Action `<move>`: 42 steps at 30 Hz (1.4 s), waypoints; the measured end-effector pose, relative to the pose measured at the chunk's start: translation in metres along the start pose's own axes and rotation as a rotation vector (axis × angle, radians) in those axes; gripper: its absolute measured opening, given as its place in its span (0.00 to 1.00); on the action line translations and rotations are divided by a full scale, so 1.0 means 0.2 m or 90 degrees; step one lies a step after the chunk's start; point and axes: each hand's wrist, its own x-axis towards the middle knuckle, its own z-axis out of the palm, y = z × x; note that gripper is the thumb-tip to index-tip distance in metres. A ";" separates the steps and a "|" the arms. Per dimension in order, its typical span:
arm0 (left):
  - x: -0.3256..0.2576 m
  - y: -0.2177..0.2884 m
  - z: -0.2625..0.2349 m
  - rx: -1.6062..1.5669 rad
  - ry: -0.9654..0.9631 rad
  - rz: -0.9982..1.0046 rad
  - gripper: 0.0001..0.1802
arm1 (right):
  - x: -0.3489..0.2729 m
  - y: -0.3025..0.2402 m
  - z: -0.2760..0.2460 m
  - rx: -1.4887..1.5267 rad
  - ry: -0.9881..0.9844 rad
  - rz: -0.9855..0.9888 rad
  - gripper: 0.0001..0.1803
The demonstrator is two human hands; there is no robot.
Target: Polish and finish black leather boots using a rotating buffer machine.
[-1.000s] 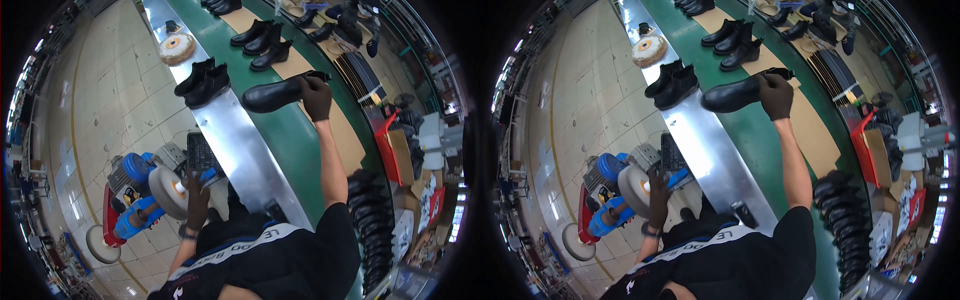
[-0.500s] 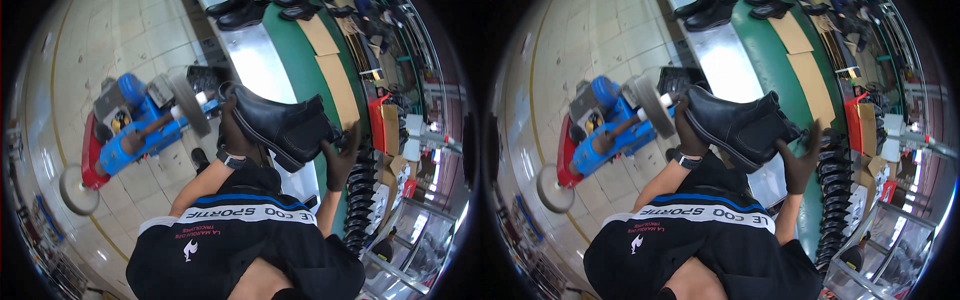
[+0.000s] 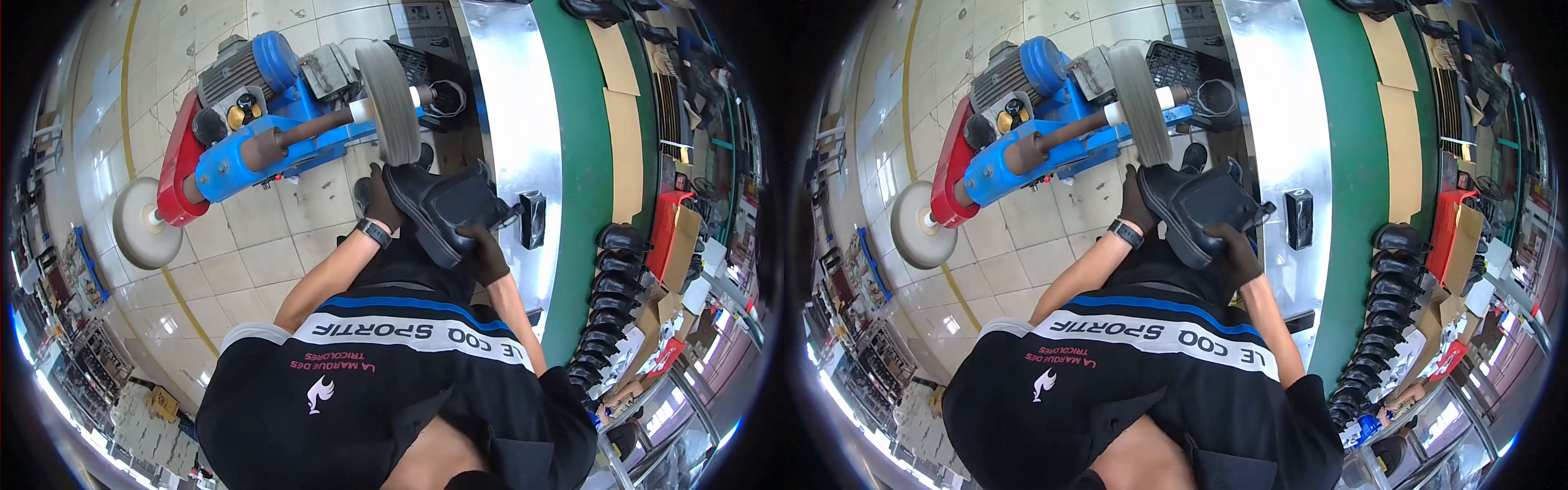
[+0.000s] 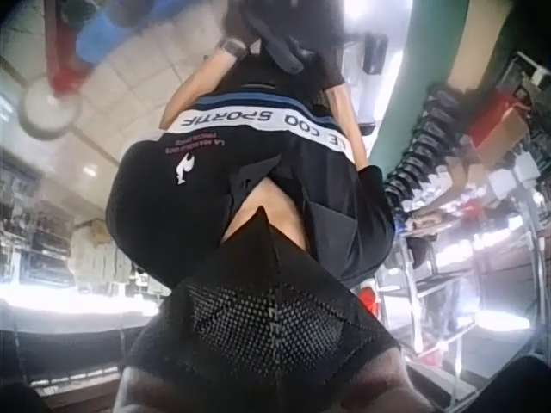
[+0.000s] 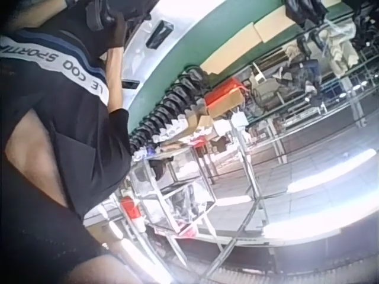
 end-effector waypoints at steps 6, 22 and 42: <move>0.18 0.17 0.02 0.139 0.243 -0.044 0.32 | 0.27 0.04 0.13 0.047 -0.067 0.032 0.11; 0.08 0.19 -0.05 0.790 -0.057 0.169 0.25 | 0.09 0.14 -0.02 -0.633 -0.060 -0.338 0.23; 0.20 0.06 -0.26 0.098 0.080 -0.021 0.27 | 0.34 -0.18 0.60 -1.474 -0.165 -0.370 0.40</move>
